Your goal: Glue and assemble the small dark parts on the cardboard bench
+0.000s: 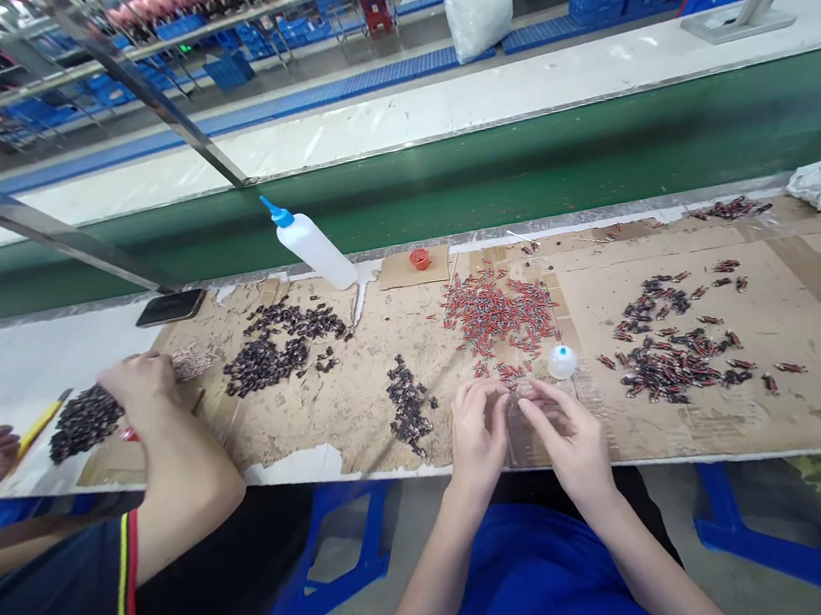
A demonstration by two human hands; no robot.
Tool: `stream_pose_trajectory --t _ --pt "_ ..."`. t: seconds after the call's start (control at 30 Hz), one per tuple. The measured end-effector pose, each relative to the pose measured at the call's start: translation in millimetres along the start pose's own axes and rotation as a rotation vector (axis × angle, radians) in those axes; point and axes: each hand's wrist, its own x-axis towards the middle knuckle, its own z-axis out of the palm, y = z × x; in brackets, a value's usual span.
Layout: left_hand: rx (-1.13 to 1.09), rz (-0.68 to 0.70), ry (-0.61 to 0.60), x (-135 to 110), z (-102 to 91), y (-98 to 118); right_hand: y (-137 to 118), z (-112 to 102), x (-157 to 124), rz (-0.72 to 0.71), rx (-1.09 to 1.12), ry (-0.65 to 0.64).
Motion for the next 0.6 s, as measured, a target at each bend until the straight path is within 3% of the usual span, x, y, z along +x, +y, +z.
stream_pose_trajectory --t 0.1,0.33,0.5,0.6 --pt "-0.083 -0.034 -0.018 -1.3 -2.2 8.7 2.7 8.4 3.1 0.153 0.122 -0.028" --pt "-0.169 -0.153 0.011 -4.2 -3.7 1.7 -0.1 10.8 7.4 0.247 0.205 -0.072" --pt "0.051 -0.114 0.048 -4.2 -4.4 -4.6 4.8 2.5 4.3 0.296 0.215 0.009" --pt "0.17 -0.067 -0.028 -6.6 -0.5 -3.4 10.5 -10.4 2.5 0.281 0.164 0.074"
